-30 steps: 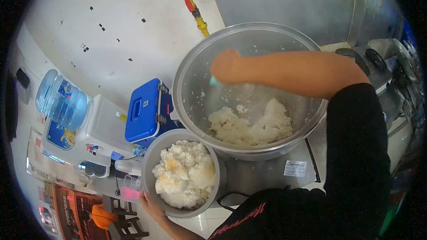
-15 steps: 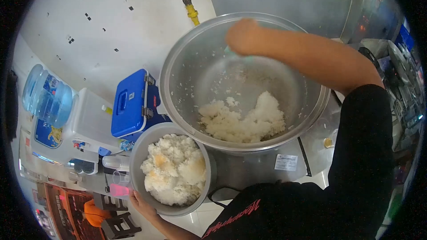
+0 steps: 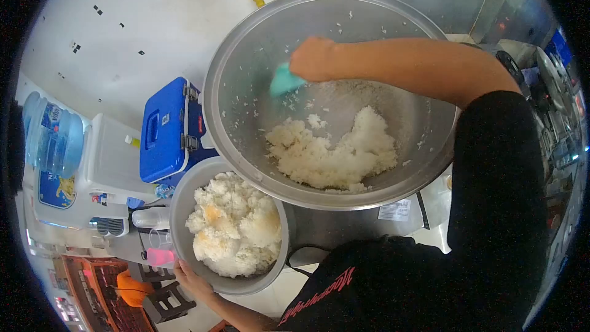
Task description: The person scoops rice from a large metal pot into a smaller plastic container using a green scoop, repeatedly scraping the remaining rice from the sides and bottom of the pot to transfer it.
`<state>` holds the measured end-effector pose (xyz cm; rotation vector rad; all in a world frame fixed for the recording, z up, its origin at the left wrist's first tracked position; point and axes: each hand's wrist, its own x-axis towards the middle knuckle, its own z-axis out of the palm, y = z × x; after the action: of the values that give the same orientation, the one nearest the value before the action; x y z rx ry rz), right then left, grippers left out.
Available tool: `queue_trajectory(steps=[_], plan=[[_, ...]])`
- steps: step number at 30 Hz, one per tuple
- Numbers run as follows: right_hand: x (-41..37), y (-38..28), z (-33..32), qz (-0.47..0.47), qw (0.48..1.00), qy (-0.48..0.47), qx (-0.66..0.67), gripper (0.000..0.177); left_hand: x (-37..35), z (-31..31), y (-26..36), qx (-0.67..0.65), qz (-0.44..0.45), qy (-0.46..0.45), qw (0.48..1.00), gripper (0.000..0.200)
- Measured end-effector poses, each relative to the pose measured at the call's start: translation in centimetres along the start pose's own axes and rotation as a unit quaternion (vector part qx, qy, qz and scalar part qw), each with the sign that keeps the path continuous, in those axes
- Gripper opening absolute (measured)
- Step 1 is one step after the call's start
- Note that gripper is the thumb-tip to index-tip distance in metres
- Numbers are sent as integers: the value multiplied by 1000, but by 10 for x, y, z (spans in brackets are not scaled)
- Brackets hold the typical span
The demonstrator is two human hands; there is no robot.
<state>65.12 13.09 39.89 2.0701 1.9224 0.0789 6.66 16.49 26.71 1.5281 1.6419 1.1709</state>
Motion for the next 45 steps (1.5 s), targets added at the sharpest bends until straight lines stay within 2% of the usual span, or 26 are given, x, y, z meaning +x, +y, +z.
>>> queue_trajectory(steps=[1, 2, 4, 5, 7, 9, 11, 13, 15, 17, 18, 20, 23, 27, 29, 30, 32, 38, 41, 45], plan=[[-1, -10, -6, -73, 997, 29, 19, 18, -2, -1, 2, 3, 5, 1, 1000, 42], [-7, -21, -10, -76, 997, 26, 19, 18, -3, -1, 3, 6, 10, 2, 1000, 42], [-30, -44, -38, -128, 989, -68, 25, 25, 0, -2, -5, -2, 0, 0, 1000, 42], [-31, -37, -44, -129, 989, -72, 30, 25, 2, -4, -8, -8, -8, -4, 1000, 41], [-23, -11, -47, -2, 996, -60, 60, 23, 1, -4, -2, 4, -13, -5, 1000, 41], [-16, 21, -32, 50, 996, -44, -64, 24, 0, -3, -2, 8, -18, -5, 1000, 42], [-10, 42, 3, 63, 995, -48, -56, 23, 2, -3, -5, 51, 15, 6, 999, 41], [-7, 36, 2, 73, 995, -45, -51, 22, 6, -2, -4, 33, 5, 2, 999, 40], [-6, 8, 8, 4, 999, 33, 27, 16, 1, -3, -5, 23, -16, -1, 1000, 40], [-12, -30, -16, -90, 996, -7, 8, 16, 3, -3, -5, 33, -25, 4, 999, 40], [-19, -46, -26, -91, 996, -14, 16, 16, 4, -5, -7, 40, -28, -1, 999, 40], [-32, -66, -43, -206, 971, -67, -106, 16, 7, -8, -11, 51, -20, -11, 998, 42], [-52, -65, -49, -219, 967, -103, -76, 17, 6, -7, -11, 68, -32, 12, 997, 42], [-86, -49, -29, -212, 975, -67, 5, 15, 9, -13, -24, 42, -42, -7, 998, 42], [-101, -47, -31, -168, 966, -196, 17, 18, 9, -11, -25, 48, -53, 13, 997, 44], [-107, -46, -31, -169, 966, -196, 19, 18, 9, -11, -21, 51, -54, 13, 997, 44], [-118, -42, -32, -127, 954, -260, 75, 23, 8, -9, -10, 62, -57, -20, 996, 43], [-133, -36, -42, -99, 944, -266, 168, 37, 3, -4, 4, 122, -38, 4, 992, 47], [-136, -27, -42, -107, 937, -265, 201, 37, 8, -10, -9, 120, -39, -3, 992, 49], [-141, -20, -52, -84, 917, -276, 274, 39, 3, -3, 7, 119, -45, -5, 992, 49]])
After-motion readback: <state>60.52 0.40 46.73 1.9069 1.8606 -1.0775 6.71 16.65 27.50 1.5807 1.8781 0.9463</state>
